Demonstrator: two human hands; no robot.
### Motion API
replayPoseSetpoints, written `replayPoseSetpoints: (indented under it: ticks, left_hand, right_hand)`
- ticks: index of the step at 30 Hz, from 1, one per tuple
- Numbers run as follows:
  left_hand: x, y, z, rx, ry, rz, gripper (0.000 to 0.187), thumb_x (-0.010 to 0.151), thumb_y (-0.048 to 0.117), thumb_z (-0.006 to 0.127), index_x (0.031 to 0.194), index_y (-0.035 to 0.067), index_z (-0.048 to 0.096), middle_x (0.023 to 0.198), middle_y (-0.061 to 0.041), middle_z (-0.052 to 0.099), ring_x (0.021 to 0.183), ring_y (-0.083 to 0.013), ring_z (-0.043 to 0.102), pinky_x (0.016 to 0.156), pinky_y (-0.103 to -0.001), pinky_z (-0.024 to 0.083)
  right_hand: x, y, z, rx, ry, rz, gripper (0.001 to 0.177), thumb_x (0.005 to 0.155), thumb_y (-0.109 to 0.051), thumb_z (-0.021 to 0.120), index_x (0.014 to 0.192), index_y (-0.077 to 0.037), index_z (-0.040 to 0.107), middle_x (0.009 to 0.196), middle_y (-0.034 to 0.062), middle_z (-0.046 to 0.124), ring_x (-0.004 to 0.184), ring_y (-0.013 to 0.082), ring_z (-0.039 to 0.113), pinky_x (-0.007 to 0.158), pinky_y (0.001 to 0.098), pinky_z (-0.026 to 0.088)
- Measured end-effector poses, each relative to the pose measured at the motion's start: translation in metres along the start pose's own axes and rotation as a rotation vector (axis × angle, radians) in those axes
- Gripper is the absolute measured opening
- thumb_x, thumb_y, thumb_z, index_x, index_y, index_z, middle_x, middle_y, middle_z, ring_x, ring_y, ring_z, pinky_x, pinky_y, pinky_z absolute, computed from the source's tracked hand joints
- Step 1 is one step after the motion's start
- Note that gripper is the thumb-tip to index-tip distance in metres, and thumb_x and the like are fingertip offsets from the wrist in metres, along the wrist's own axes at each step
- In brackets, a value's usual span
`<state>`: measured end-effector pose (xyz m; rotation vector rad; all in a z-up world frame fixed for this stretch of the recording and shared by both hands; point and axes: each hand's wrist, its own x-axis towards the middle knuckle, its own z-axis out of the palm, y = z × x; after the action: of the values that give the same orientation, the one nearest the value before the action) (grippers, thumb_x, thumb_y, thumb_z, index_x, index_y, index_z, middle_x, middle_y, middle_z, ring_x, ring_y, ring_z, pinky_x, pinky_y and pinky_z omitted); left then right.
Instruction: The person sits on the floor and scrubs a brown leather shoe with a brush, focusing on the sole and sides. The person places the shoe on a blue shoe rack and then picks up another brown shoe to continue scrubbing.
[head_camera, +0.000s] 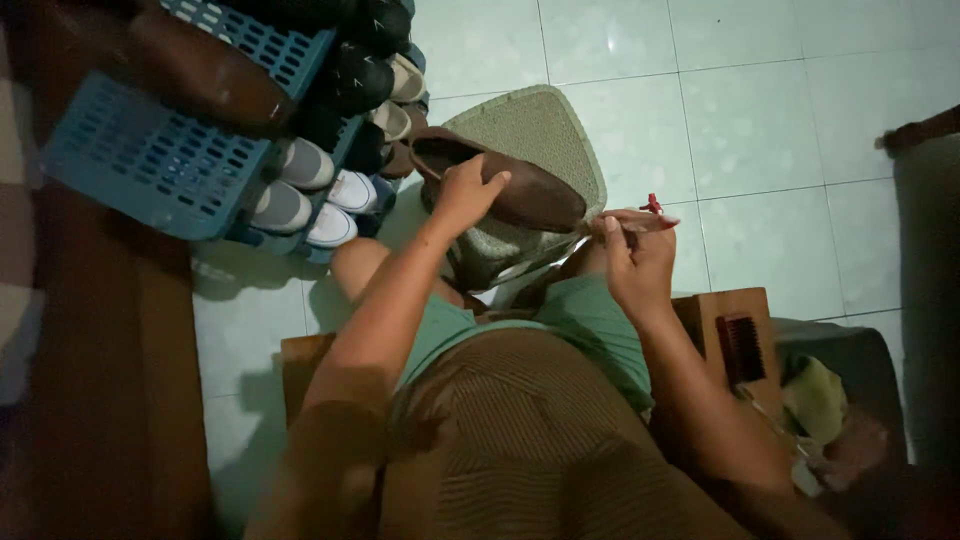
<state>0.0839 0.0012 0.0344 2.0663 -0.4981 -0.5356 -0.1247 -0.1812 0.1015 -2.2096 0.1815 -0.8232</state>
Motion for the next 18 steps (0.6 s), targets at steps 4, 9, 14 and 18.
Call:
replayPoseSetpoints:
  ticks: [4,9,14,18]
  left_hand:
    - [0.030,-0.029,0.018,0.226,-0.084,0.061,0.053,0.093,0.046,0.068,0.125,0.004,0.070,0.120,-0.021,0.073,0.118,-0.0437,0.065,0.103,-0.058,0.047]
    - [0.050,-0.021,0.029,0.429,-0.236,0.214,0.046,0.096,0.041,0.061,0.120,0.002,0.070,0.118,-0.020,0.074,0.121,-0.0356,0.066,0.108,-0.045,0.038]
    - [0.065,-0.031,0.054,0.551,-0.145,0.315,0.042,0.088,0.043,0.070,0.115,0.011,0.072,0.109,-0.011,0.077,0.112,-0.0312,0.071,0.112,-0.051,0.026]
    - [0.016,0.028,0.041,0.543,0.305,0.295,0.061,0.081,0.036,0.094,0.128,0.008,0.067,0.145,-0.021,0.053,0.144,-0.0438,0.039,0.116,-0.074,0.016]
  right_hand:
    - [-0.001,0.010,0.010,-0.044,-0.034,0.072,0.012,0.103,-0.007,0.071,0.097,-0.002,0.080,0.090,0.0191,0.077,0.084,0.0400,0.073,0.081,0.0463,0.054]
    - [0.005,0.011,0.038,0.008,-0.083,0.098,0.010,0.099,-0.004,0.075,0.106,-0.005,0.081,0.093,0.0184,0.076,0.089,0.0426,0.072,0.076,0.0456,0.056]
    - [-0.019,0.065,0.065,0.112,-0.201,0.029,0.032,0.108,-0.015,0.057,0.139,-0.015,0.064,0.132,-0.0001,0.063,0.120,0.0248,0.058,0.097,0.0385,0.048]
    - [-0.039,0.087,0.088,-0.042,-0.249,0.023,0.043,0.108,-0.039,0.050,0.139,-0.014,0.065,0.139,0.0152,0.066,0.119,0.0413,0.065,0.097,0.0518,0.055]
